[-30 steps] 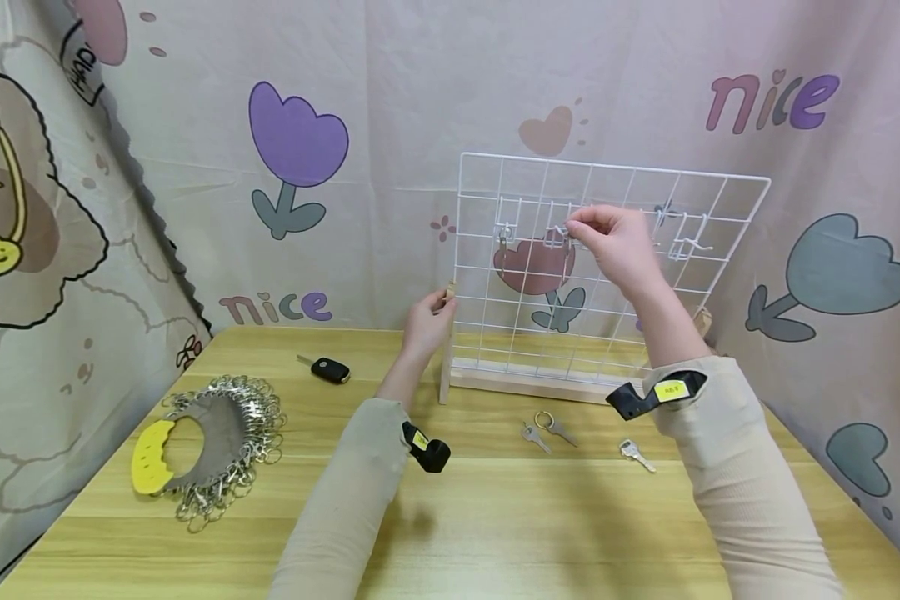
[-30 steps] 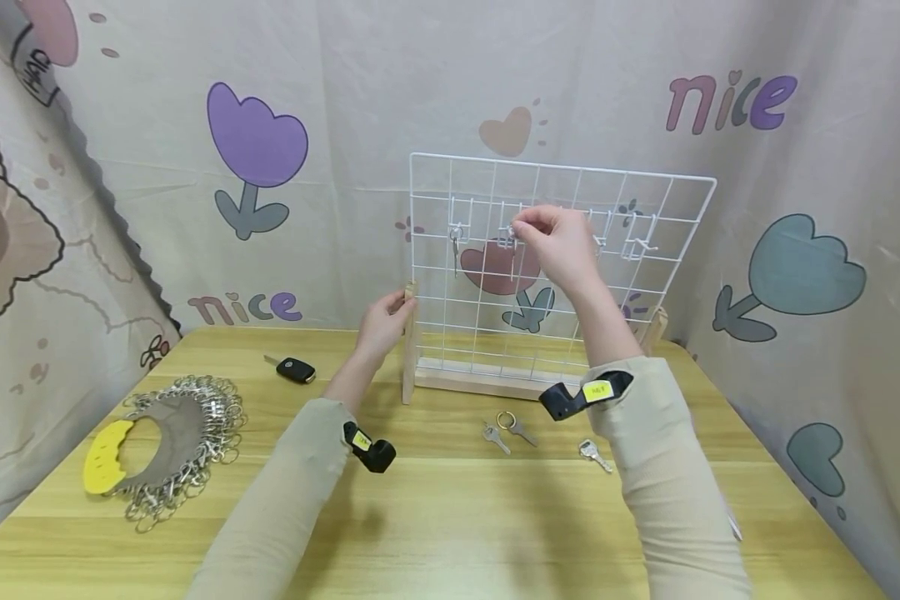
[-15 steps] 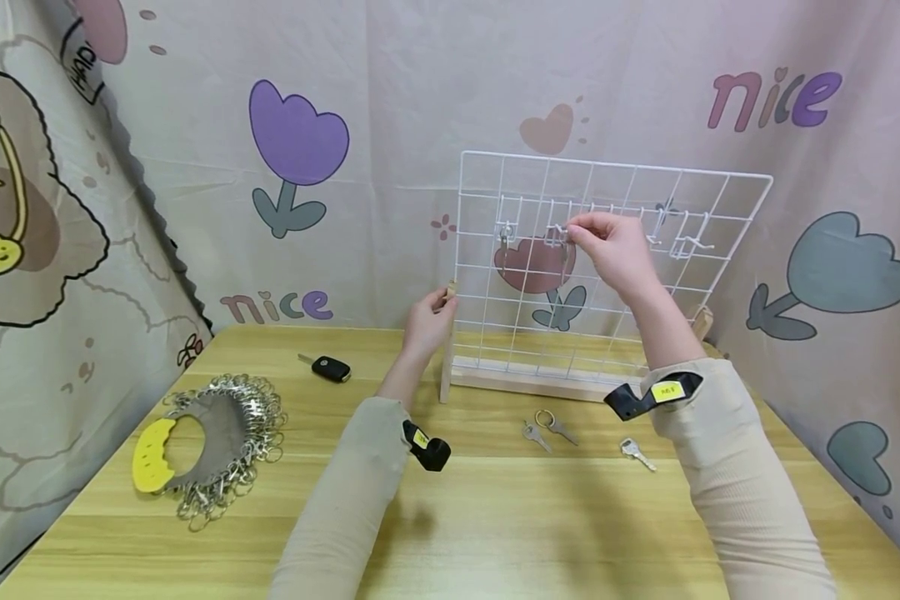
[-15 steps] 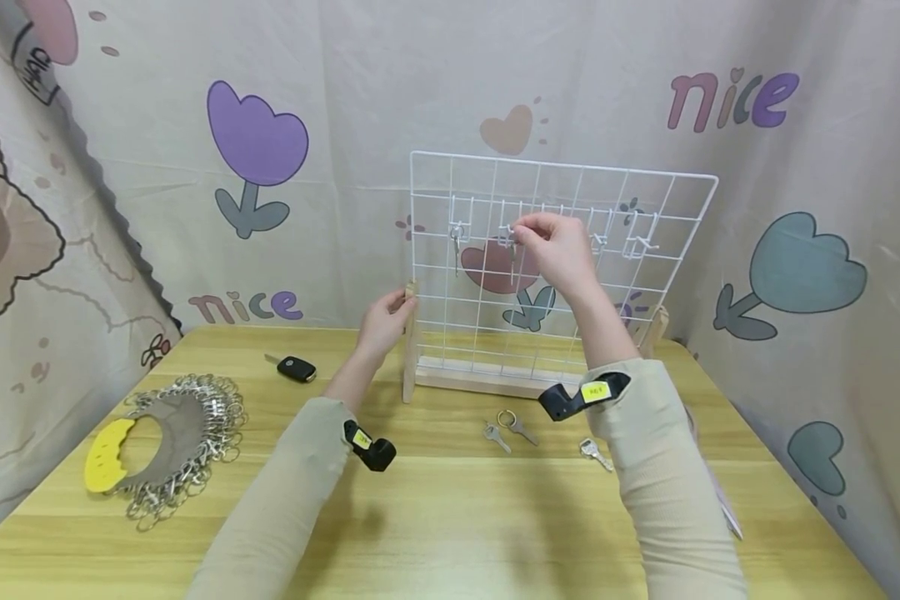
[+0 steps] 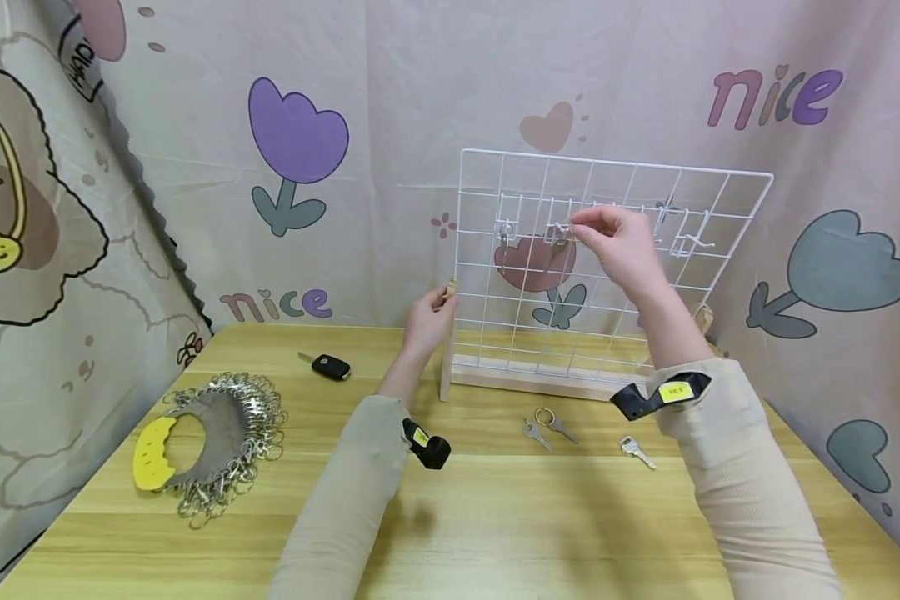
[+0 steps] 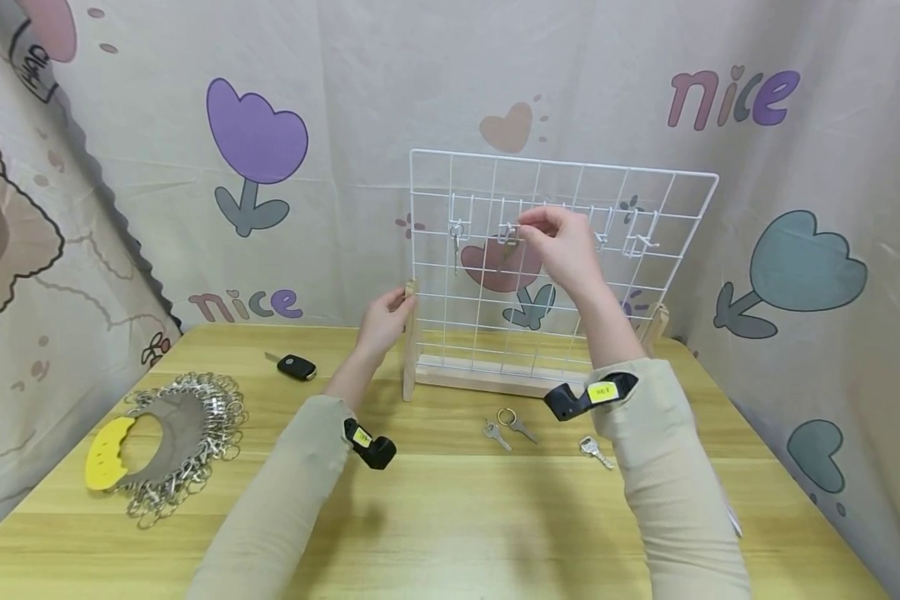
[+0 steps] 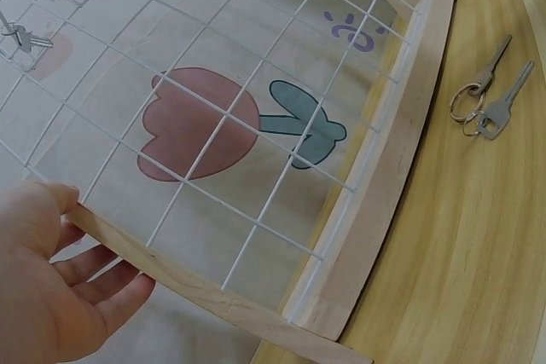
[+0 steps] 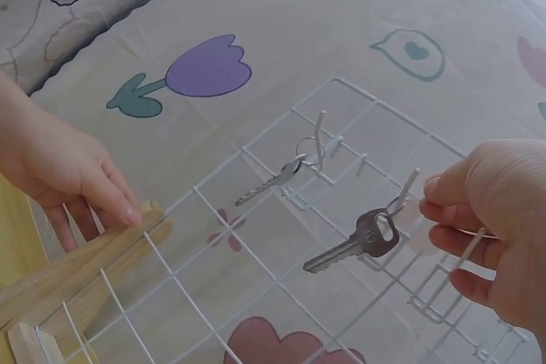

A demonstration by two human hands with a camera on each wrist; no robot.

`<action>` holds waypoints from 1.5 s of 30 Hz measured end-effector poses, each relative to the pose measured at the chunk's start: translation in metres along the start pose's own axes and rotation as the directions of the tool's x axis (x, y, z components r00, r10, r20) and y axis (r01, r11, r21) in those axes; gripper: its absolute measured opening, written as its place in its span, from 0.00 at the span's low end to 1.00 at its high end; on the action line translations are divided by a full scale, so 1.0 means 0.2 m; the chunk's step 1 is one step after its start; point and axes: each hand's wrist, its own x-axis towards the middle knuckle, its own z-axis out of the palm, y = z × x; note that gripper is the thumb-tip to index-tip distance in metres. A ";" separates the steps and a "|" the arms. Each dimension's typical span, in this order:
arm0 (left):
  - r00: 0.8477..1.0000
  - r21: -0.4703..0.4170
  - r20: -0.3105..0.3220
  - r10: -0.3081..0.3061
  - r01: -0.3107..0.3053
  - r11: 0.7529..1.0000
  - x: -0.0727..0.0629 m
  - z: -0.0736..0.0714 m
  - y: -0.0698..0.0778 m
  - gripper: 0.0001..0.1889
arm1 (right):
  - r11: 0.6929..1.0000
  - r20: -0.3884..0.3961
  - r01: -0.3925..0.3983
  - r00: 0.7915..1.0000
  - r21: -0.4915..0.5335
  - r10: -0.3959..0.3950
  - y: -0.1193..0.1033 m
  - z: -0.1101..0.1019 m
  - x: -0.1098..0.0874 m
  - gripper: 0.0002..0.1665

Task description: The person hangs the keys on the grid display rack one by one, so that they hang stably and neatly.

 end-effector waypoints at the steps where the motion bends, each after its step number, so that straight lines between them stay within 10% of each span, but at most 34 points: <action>1: 1.000 -0.002 0.001 0.000 0.000 1.000 0.00 0.00 0.00 0.24 | 1.000 -0.003 0.002 1.000 0.001 -0.002 0.00 -0.01 0.00 0.14; 19: 1.000 0.014 0.004 -0.007 0.007 1.000 -0.01 -0.01 0.01 0.25 | 1.000 -0.068 0.015 0.998 0.014 -0.014 -0.01 -0.14 -0.21 0.13; 30: 1.000 0.007 0.006 -0.016 0.016 1.000 -0.01 -0.01 0.01 0.26 | 0.996 0.100 -0.076 0.992 0.037 0.072 0.22 -0.07 -0.40 0.17; 45: 1.000 0.003 0.004 -0.020 0.020 1.000 0.00 0.00 0.00 0.25 | 0.950 0.315 -0.295 0.915 0.104 0.250 0.57 0.15 -0.61 0.19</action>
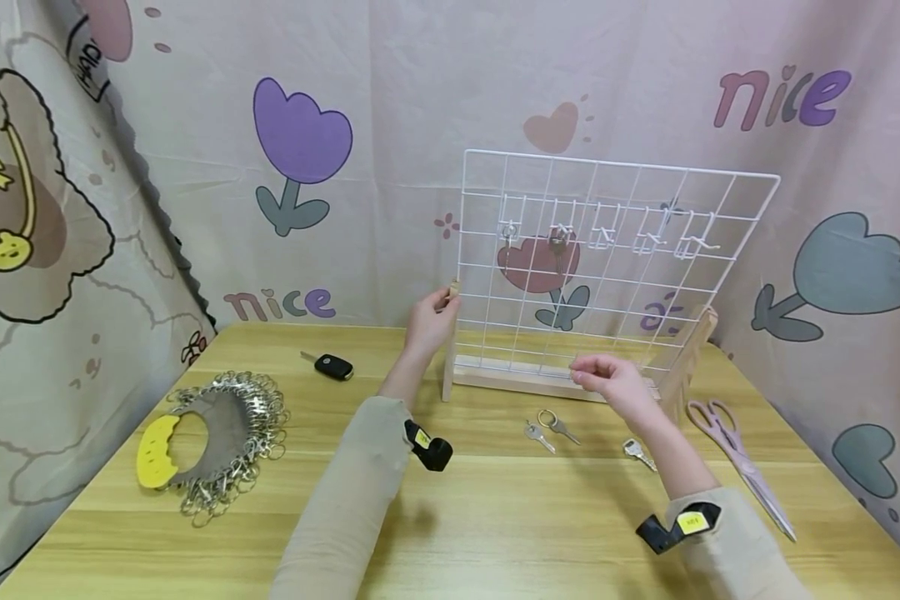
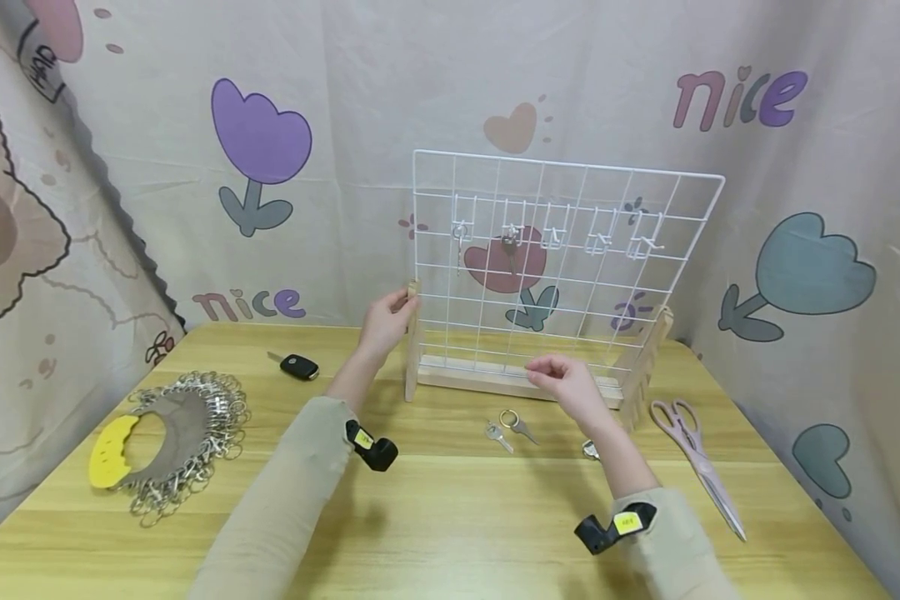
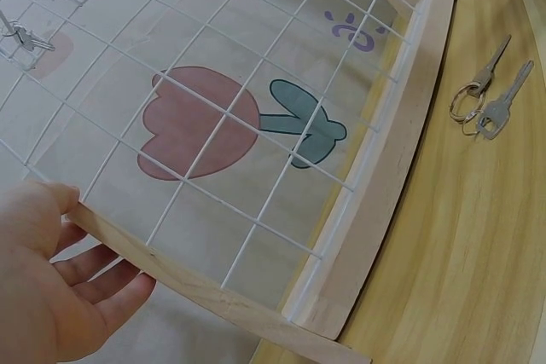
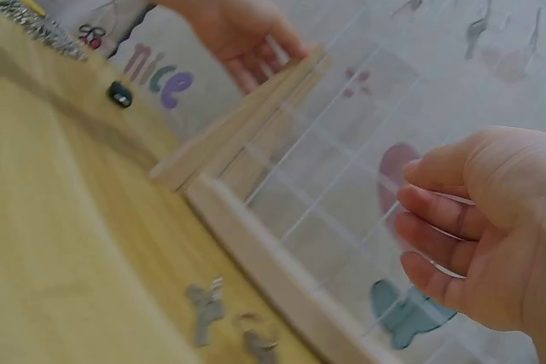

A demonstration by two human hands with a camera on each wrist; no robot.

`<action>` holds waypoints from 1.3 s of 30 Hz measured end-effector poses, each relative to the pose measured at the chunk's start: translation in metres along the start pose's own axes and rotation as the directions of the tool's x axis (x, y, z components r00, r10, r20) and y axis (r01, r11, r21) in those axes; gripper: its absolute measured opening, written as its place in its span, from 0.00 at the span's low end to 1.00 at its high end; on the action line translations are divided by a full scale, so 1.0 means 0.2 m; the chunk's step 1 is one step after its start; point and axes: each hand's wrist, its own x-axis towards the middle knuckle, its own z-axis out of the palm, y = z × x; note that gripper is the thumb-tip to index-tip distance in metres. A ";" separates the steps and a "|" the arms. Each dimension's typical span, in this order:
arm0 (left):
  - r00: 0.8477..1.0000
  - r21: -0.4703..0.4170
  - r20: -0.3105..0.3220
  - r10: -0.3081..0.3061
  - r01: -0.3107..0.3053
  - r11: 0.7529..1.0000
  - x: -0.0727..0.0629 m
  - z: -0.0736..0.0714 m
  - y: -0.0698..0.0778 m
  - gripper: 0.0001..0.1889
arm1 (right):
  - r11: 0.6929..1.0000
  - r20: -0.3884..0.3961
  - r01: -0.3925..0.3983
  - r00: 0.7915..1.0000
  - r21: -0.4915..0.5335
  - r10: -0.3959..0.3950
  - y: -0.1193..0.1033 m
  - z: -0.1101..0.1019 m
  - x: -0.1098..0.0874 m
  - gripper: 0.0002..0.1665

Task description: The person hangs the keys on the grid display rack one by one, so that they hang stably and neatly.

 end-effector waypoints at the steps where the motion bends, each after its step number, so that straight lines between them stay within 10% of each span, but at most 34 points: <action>1: 1.000 0.000 0.000 -0.001 0.001 1.000 0.00 0.00 0.00 0.25 | 1.000 0.011 -0.012 1.000 0.007 0.012 0.02 0.02 0.00 0.19; 17: 1.000 -0.009 0.000 0.005 -0.005 1.000 0.00 0.00 0.00 0.24 | 0.997 0.186 -0.046 0.981 -0.070 0.058 0.17 0.27 -0.01 0.14; 39: 1.000 0.000 0.005 -0.002 0.002 1.000 -0.01 -0.01 0.02 0.25 | 0.956 0.102 -0.016 0.994 -0.294 0.048 0.21 0.38 0.00 0.04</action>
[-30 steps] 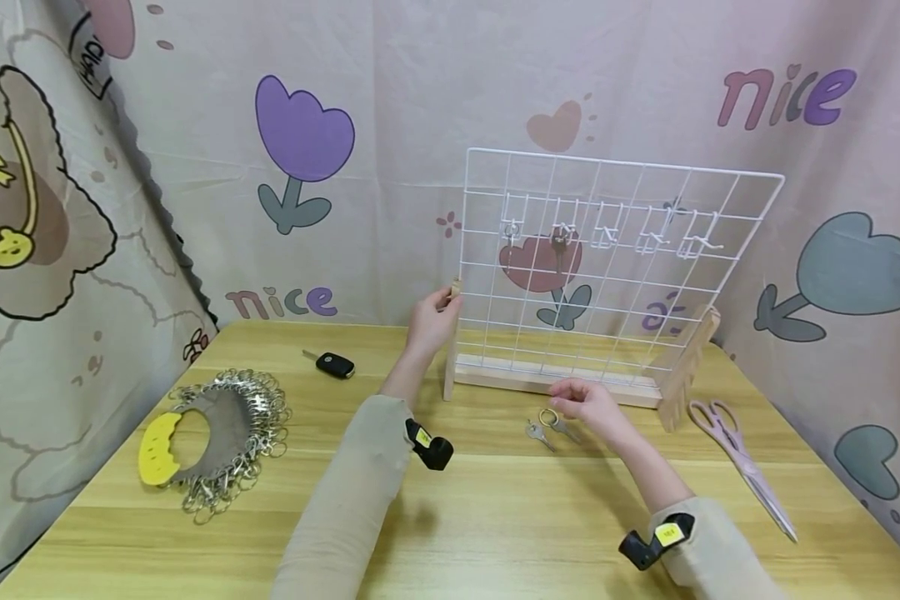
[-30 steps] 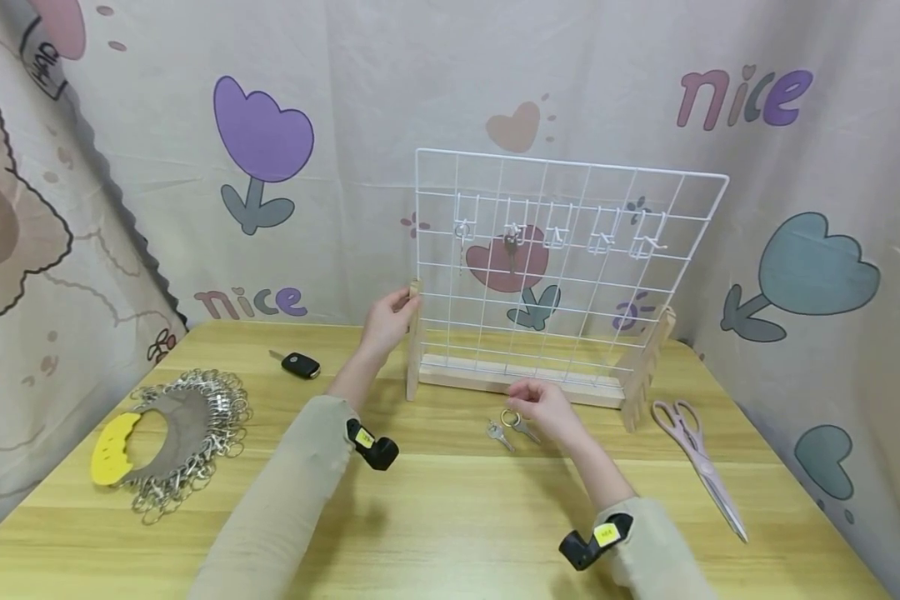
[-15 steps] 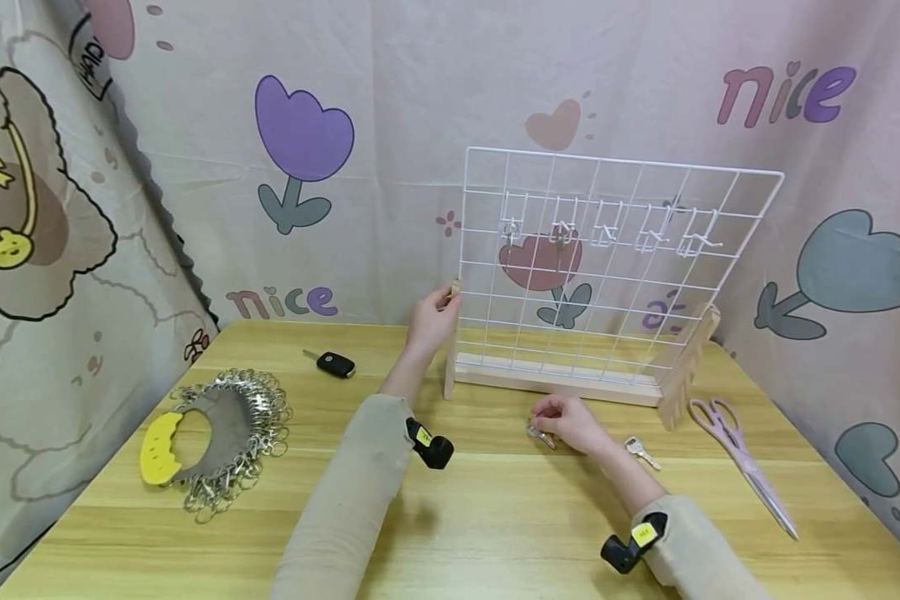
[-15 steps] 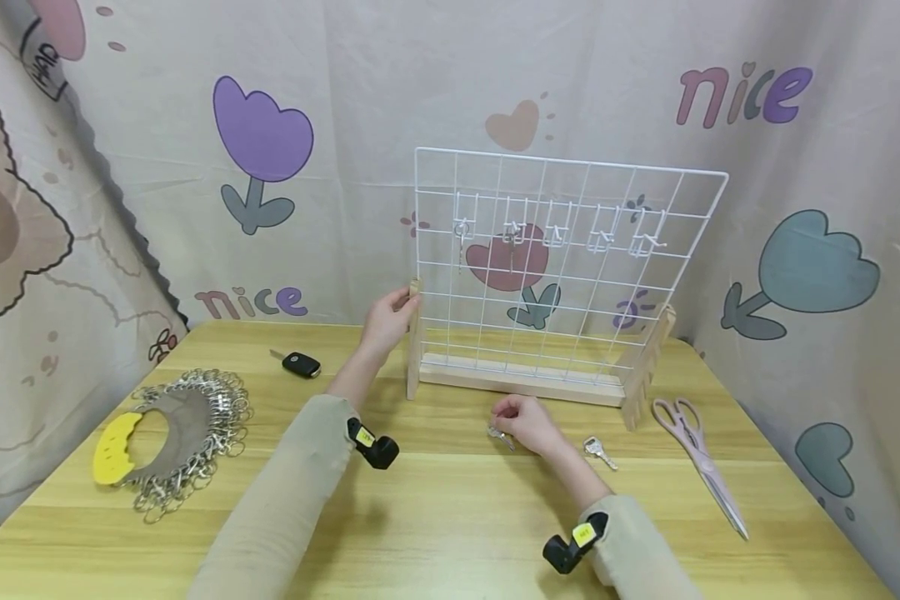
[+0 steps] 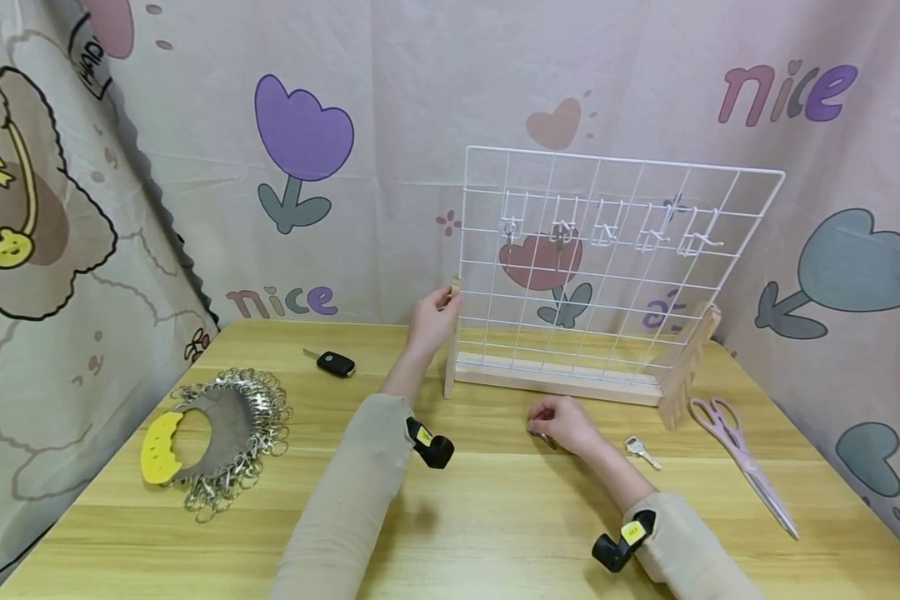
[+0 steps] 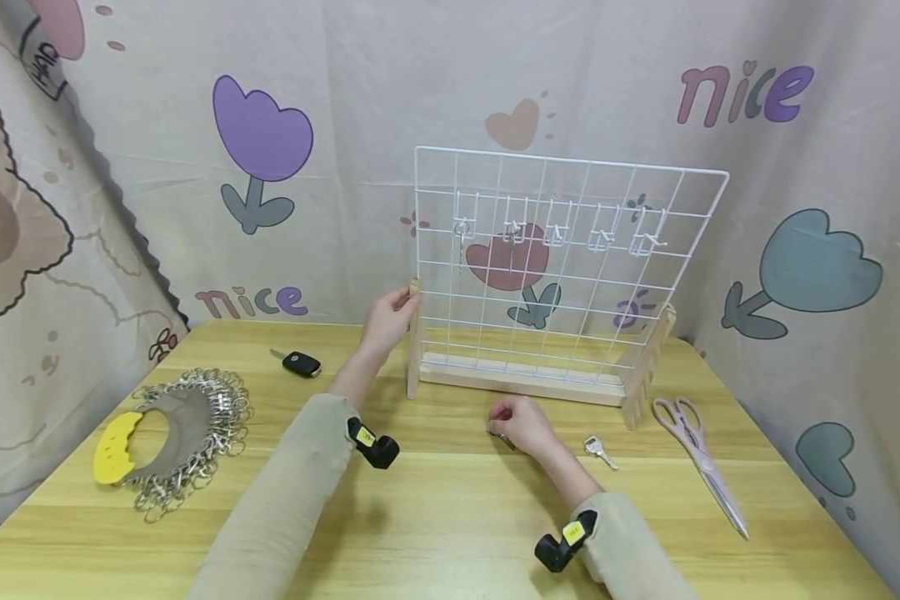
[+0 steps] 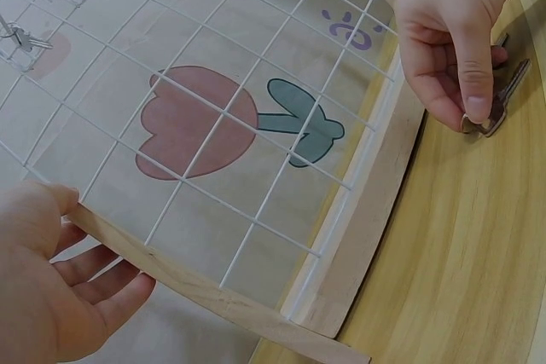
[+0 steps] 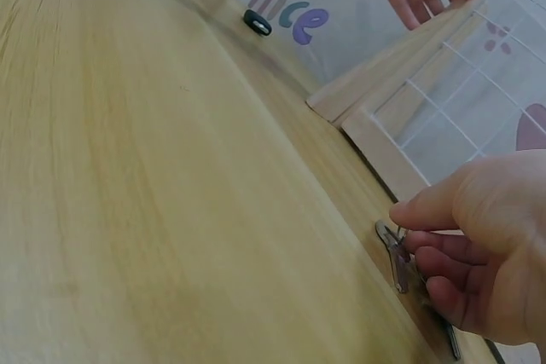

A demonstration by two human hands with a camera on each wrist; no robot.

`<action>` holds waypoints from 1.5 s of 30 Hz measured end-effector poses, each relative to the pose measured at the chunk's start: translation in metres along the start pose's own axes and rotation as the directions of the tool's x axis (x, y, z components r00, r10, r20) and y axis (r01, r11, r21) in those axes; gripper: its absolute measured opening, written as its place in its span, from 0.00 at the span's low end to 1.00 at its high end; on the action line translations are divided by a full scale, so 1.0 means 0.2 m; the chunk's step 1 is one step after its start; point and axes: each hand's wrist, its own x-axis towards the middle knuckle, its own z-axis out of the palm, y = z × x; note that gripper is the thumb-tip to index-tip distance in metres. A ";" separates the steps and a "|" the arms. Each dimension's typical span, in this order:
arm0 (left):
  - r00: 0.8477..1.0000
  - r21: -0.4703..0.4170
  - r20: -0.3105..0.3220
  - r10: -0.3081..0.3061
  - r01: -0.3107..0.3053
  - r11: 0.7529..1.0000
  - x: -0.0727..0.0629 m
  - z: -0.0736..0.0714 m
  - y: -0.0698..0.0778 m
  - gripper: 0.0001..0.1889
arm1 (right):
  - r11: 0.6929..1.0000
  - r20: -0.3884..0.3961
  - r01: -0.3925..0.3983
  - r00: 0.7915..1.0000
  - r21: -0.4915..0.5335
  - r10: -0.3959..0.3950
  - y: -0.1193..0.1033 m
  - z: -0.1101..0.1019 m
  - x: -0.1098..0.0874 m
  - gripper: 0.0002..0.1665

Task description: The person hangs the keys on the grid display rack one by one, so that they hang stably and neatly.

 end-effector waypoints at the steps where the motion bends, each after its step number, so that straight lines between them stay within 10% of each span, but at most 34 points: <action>1: 1.000 0.001 0.001 -0.002 0.002 1.000 0.00 0.00 0.00 0.25 | 1.000 0.000 -0.001 1.000 -0.005 0.001 0.00 0.00 0.00 0.03; 24: 1.000 0.020 -0.014 0.009 -0.009 1.000 0.00 0.01 -0.01 0.23 | 0.998 -0.036 0.051 0.998 -0.030 -0.052 0.00 -0.02 -0.02 0.05; 45: 1.000 0.007 -0.007 0.000 0.000 1.000 0.00 0.01 -0.01 0.23 | 0.987 -0.116 0.055 0.993 0.154 -0.038 -0.13 -0.31 -0.01 0.09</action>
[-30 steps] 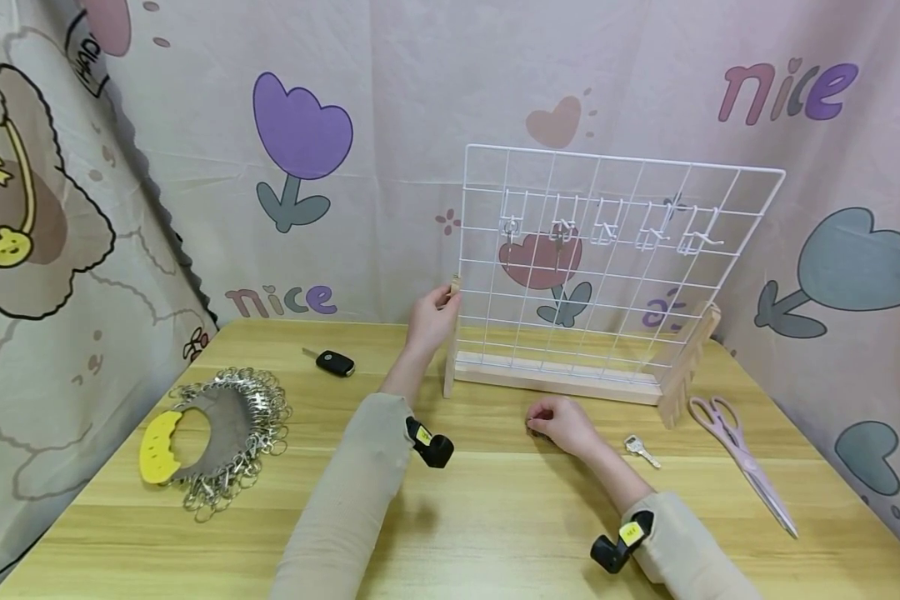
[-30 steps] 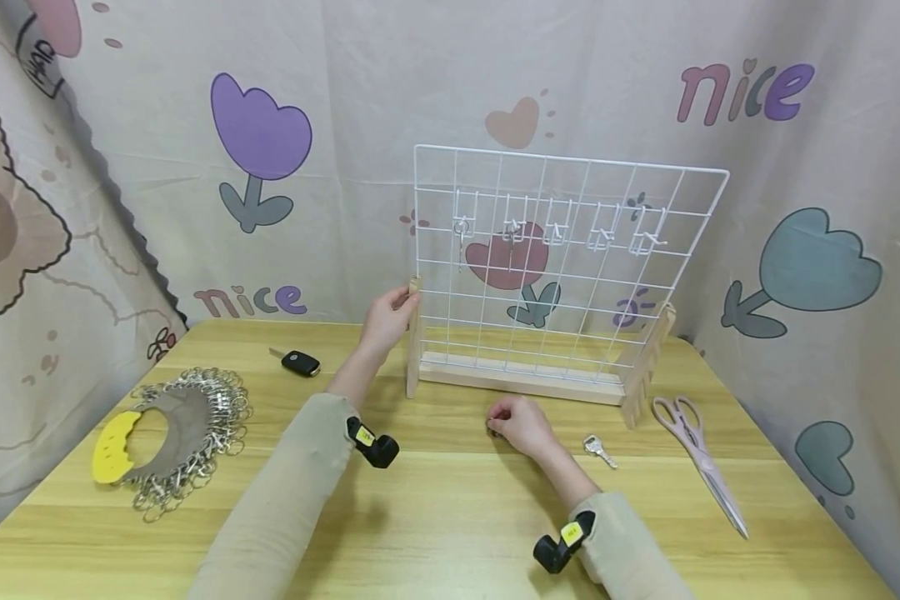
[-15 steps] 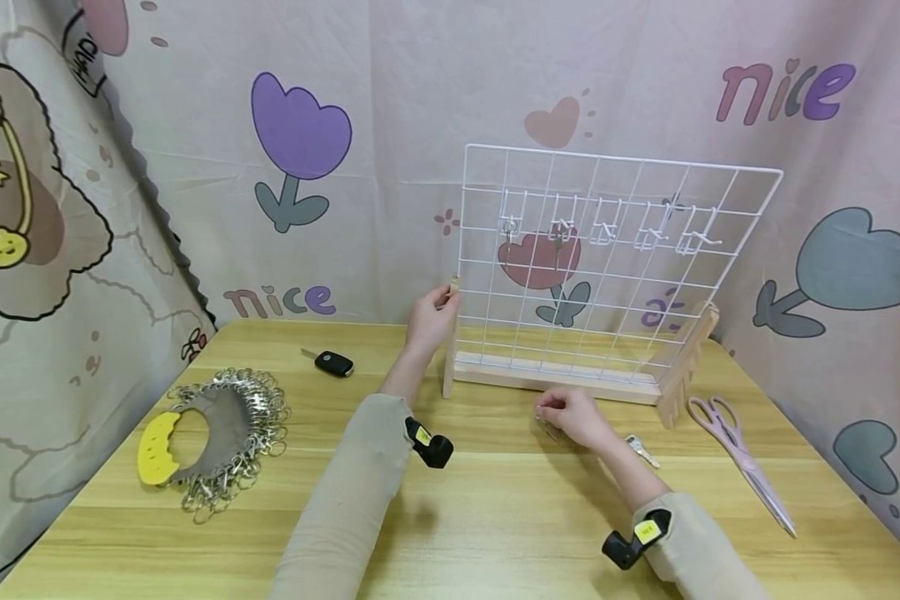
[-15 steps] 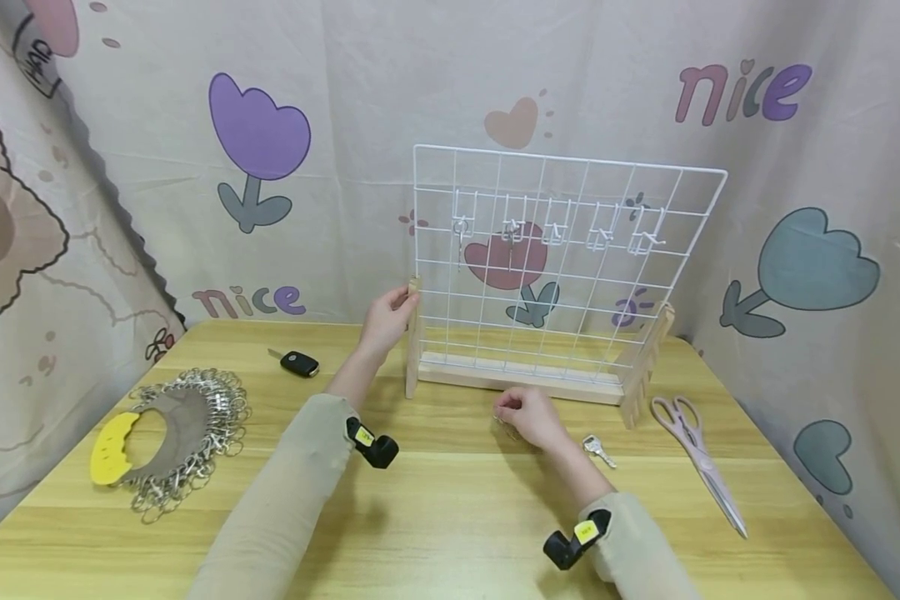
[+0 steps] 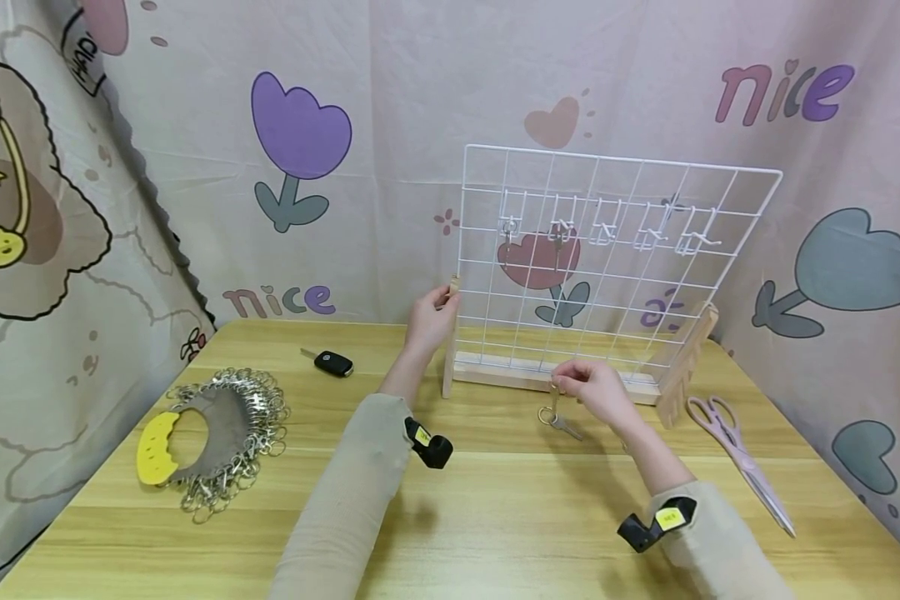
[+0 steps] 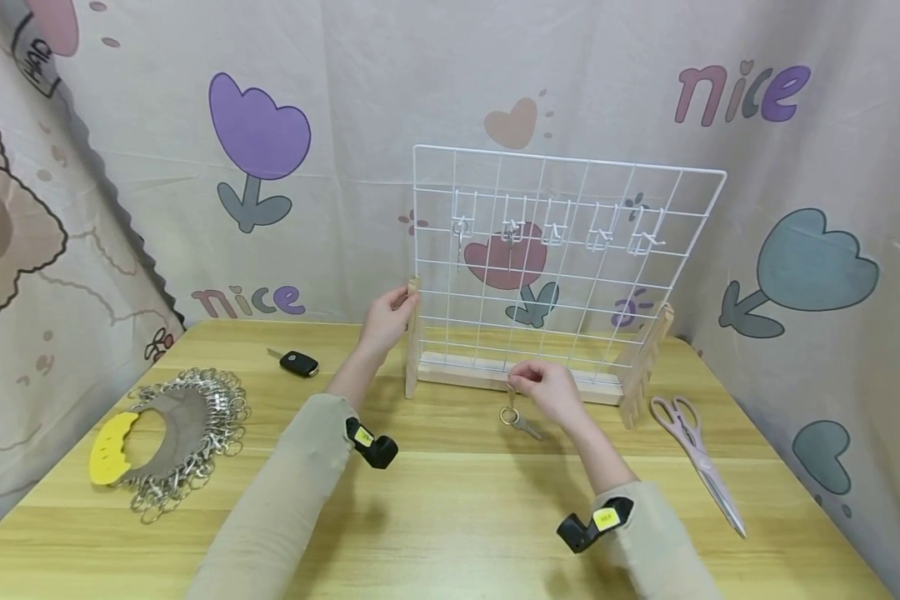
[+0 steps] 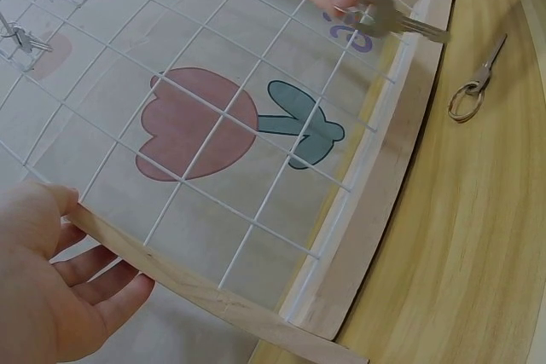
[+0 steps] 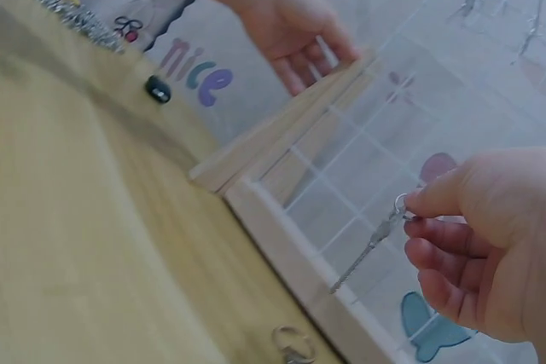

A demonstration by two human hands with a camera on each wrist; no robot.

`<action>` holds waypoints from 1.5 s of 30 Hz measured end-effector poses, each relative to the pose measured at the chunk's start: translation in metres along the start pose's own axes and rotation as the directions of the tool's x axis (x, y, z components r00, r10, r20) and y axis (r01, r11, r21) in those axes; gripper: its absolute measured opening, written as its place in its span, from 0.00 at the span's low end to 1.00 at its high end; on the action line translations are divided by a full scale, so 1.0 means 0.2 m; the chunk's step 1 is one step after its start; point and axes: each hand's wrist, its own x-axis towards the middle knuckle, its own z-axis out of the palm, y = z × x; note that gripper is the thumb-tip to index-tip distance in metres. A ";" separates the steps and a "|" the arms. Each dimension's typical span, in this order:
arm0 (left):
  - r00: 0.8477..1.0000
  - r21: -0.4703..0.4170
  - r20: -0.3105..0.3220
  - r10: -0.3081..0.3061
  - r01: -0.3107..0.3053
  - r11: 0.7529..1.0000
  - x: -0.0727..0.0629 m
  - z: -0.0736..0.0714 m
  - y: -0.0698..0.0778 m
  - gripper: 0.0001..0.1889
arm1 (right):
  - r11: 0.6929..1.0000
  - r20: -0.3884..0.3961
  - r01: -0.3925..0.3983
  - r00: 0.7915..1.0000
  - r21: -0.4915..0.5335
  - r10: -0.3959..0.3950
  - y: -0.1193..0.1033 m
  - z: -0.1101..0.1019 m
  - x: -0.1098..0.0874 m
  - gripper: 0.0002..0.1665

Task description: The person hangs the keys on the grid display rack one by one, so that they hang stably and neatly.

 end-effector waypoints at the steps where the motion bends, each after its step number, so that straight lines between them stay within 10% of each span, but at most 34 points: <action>1: 1.000 -0.001 0.001 -0.001 0.001 1.000 0.00 0.00 0.00 0.23 | 1.000 -0.006 -0.005 1.000 0.005 0.005 -0.01 -0.01 0.00 0.09; 16: 1.000 -0.008 -0.003 -0.016 0.016 1.000 -0.01 0.00 0.00 0.23 | 0.992 -0.160 0.099 0.983 0.080 -0.086 -0.20 -0.21 0.06 0.15; 30: 1.000 -0.003 0.001 -0.019 0.019 1.000 0.00 0.00 0.00 0.24 | 0.966 -0.378 0.216 0.914 0.143 -0.149 -0.40 -0.32 0.11 0.12; 45: 1.000 0.000 0.000 -0.020 0.020 1.000 0.00 0.00 0.00 0.24 | 0.843 -0.556 0.342 0.829 0.416 -0.061 -0.55 -0.36 0.20 0.03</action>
